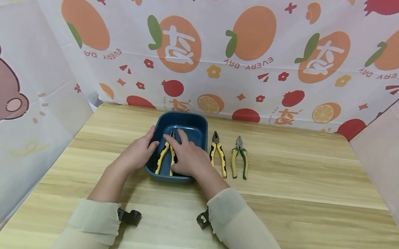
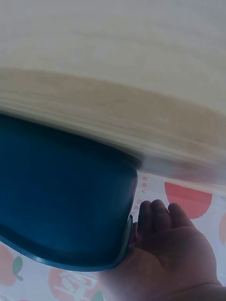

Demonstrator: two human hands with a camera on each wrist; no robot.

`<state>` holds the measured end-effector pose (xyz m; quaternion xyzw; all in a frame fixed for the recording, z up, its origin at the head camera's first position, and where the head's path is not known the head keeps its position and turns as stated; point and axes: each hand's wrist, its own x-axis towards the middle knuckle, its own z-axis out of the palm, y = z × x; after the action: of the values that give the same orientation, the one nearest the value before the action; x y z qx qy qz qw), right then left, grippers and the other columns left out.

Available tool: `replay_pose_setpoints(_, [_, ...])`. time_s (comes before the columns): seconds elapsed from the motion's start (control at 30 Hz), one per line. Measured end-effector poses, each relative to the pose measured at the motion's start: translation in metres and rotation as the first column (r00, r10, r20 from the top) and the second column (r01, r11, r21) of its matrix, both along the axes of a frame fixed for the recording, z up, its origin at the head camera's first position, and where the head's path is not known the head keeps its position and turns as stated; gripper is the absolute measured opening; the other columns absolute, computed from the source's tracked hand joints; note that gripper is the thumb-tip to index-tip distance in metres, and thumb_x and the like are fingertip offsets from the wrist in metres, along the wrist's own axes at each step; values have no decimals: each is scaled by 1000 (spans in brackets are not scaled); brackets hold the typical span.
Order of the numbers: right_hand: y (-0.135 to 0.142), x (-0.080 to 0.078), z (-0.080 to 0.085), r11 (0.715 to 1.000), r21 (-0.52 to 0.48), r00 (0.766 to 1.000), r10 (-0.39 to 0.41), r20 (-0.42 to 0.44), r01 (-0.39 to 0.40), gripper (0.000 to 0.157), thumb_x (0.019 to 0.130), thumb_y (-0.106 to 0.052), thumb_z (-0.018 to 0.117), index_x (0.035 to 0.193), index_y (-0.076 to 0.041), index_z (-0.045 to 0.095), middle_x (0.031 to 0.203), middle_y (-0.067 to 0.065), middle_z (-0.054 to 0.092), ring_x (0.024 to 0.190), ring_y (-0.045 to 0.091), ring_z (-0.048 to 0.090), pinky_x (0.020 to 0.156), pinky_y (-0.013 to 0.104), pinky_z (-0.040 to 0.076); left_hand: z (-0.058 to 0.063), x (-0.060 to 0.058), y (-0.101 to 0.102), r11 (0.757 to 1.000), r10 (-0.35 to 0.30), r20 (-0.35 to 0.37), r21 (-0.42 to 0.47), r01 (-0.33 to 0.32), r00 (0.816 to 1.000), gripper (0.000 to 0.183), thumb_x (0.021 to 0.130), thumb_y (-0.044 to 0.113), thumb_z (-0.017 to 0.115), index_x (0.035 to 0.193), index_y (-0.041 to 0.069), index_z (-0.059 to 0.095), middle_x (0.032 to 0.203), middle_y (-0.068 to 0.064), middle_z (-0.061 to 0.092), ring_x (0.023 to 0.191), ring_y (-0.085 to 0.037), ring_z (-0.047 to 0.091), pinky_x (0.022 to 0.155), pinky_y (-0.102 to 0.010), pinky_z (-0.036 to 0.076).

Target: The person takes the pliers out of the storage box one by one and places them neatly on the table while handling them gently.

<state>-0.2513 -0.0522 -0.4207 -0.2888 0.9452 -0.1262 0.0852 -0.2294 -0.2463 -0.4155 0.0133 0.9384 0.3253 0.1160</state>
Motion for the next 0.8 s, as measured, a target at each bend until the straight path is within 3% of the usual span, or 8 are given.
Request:
replay_pose_setpoints(0.1, [0, 0, 1, 999, -40, 1000, -8, 13, 9, 94, 82, -38, 78, 154, -48, 18, 167, 5, 2, 120, 31, 57, 72, 38, 59, 1, -1, 0, 1000, 3, 2, -8, -3, 1000, 66, 108, 35, 32, 158, 13, -5, 163, -17, 14, 148, -38, 22, 115, -59, 26])
replay_pose_setpoints(0.2, [0, 0, 1, 999, -39, 999, -30, 38, 32, 94, 81, -39, 79, 154, -48, 20, 167, 8, 2, 121, 32, 57, 70, 37, 58, 1, -1, 0, 1000, 5, 2, -19, -5, 1000, 66, 108, 35, 33, 159, 13, -5, 163, -18, 15, 148, -39, 23, 116, -59, 27])
replay_pose_setpoints(0.33, [0, 0, 2, 997, -23, 996, -67, 53, 68, 81, 83, -40, 76, 150, -46, 32, 162, 10, 20, 124, 30, 55, 81, 45, 58, 0, -2, 1, 1000, 11, 9, -12, -11, 1000, 66, 108, 35, 33, 159, 14, -4, 164, -17, 14, 148, -38, 22, 116, -59, 26])
replay_pose_setpoints(0.5, [2, 0, 4, 998, -20, 998, -65, 22, 65, 63, 85, -43, 73, 142, -41, 48, 139, 8, 46, 106, 21, 55, 81, 45, 58, 1, -2, 1, 1000, 21, 17, -6, -21, 1000, 67, 108, 36, 33, 159, 16, -5, 164, -15, 13, 149, -37, 21, 116, -59, 26])
replay_pose_setpoints(0.8, [3, 1, 1, 998, 62, 1000, -7, -27, 8, 39, 89, -47, 65, 127, -36, 61, 116, 0, 57, 85, 18, 56, 74, 39, 55, 1, 0, 1, 1000, 15, 19, -6, -15, 1000, 67, 108, 36, 33, 158, 16, -6, 164, -17, 13, 148, -39, 22, 116, -59, 26])
